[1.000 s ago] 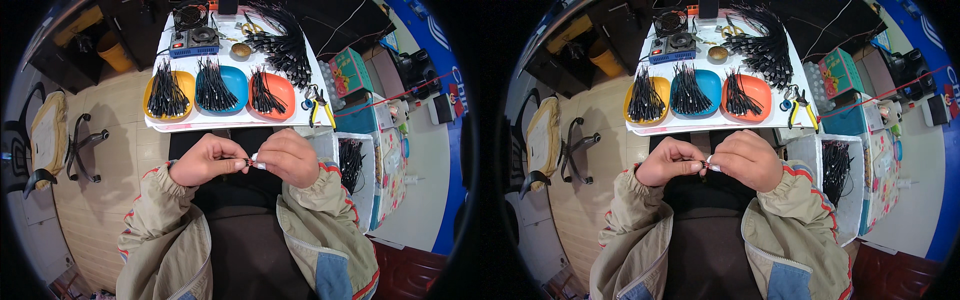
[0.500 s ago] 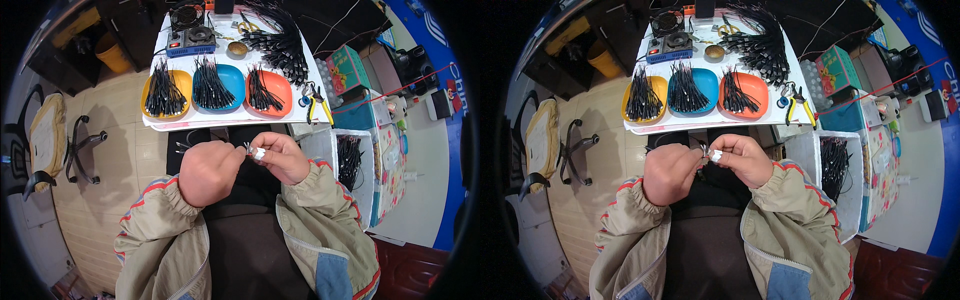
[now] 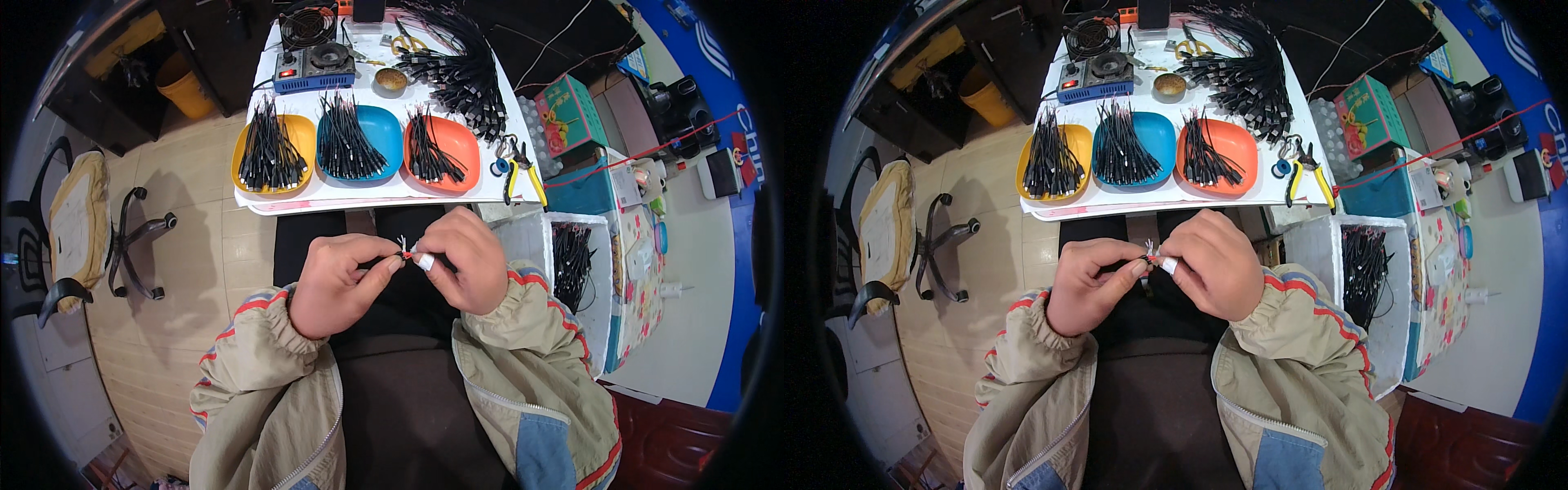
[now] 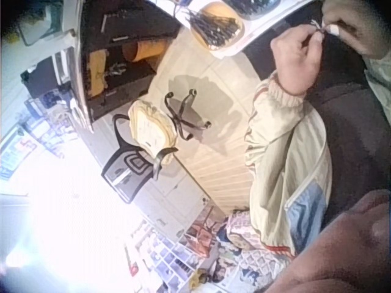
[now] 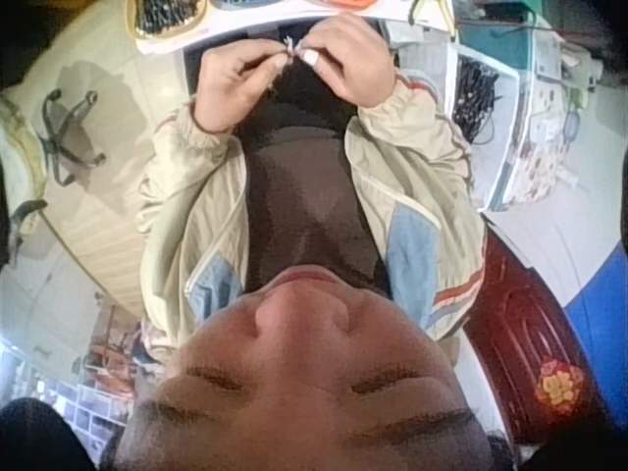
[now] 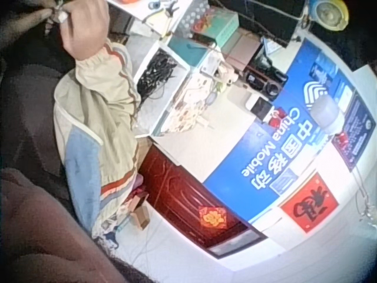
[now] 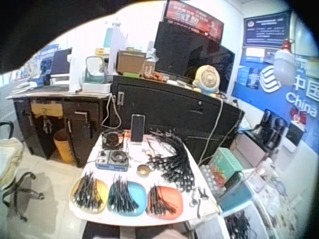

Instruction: The person repeatedly picks small black wire assemblies from trays, inserts a white connector onto the wire ends, and places the finished units into a drawer. The process is repeated continuously throughout the clip.

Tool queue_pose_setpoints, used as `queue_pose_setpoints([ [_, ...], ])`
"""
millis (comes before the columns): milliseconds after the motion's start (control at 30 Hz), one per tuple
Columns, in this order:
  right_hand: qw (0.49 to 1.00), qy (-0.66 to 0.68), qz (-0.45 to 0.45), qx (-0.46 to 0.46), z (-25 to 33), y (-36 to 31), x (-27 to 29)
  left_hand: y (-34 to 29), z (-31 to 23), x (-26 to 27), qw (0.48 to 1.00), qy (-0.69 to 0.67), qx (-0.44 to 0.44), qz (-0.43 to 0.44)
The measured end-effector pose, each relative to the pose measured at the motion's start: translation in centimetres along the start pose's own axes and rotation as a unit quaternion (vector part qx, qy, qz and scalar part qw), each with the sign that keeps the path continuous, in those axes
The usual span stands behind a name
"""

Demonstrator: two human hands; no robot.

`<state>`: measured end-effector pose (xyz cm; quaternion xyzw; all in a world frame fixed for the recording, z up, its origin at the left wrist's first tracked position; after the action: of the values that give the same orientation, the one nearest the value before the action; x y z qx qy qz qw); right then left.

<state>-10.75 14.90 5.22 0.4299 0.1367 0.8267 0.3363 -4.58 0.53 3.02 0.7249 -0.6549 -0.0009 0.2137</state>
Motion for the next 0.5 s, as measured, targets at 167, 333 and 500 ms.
queue_pose_setpoints([
  [167, 0.796, 0.468, 0.088, -0.373, -3.8, -2.2, -2.7, -1.0, -2.5, -1.3, 0.939, 0.294, -0.176, -0.016],
  [333, 0.807, 0.45, 0.122, -0.361, -3.8, -2.2, -2.5, -0.5, -0.4, -0.6, 0.987, 0.13, -0.079, 0.053],
  [500, 0.997, 0.064, 0.051, -0.016, -0.6, 0.0, 0.6, -0.3, 2.5, -1.0, 0.971, -0.188, 0.106, 0.099],
])
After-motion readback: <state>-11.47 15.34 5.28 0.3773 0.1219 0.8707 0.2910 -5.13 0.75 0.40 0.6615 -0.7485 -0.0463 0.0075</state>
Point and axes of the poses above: each hand's wrist, its own y-axis towards the middle knuckle, its own x-axis out of the back of the hand, z = x × y, the point moved 6 cm from there along y, towards the middle knuckle, and after that the axes turned 3 degrees about y, right-handed, at the moved point
